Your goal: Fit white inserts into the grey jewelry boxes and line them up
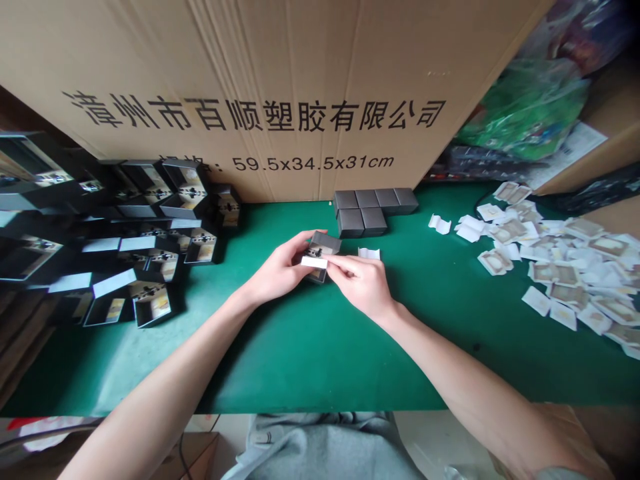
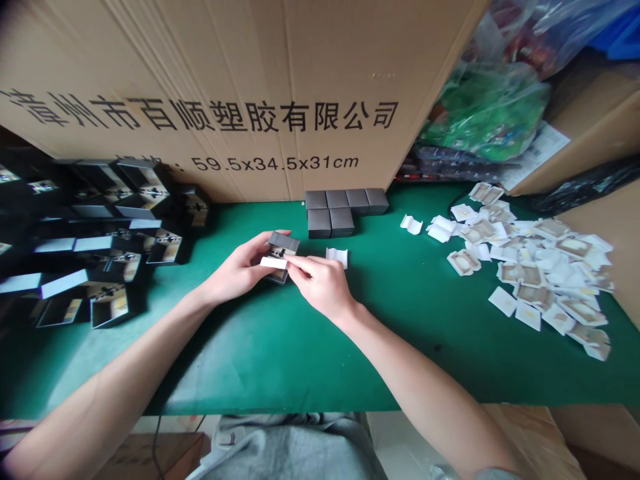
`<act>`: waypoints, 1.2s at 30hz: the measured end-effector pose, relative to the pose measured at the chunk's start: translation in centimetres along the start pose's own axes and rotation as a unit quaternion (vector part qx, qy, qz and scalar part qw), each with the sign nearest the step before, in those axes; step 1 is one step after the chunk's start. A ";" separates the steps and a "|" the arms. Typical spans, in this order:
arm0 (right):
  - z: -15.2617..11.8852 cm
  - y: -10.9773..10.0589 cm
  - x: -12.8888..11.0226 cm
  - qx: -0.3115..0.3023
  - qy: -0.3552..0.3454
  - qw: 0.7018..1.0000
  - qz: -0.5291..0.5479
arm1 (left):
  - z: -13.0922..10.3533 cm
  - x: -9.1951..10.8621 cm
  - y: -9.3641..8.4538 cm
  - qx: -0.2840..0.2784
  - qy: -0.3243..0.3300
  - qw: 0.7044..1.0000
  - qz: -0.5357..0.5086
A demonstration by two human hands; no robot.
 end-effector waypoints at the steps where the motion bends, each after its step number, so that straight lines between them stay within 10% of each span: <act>1: 0.0 0.0 -0.1 0.003 -0.005 1.000 -0.002 | 0.0 0.1 0.0 0.000 0.003 1.000 0.002; 36: 0.1 -2.2 -1.5 0.086 -0.012 0.996 -0.021 | 0.1 0.5 -0.5 0.039 0.018 0.999 -0.006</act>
Point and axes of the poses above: each hand's wrist, its own z-axis towards the middle knuckle, its own y-axis out of the palm, x = y × z, the point moved 8 cm from there along z, towards the middle knuckle, and after that the axes turned 4 degrees about z, right-handed, at the moved point
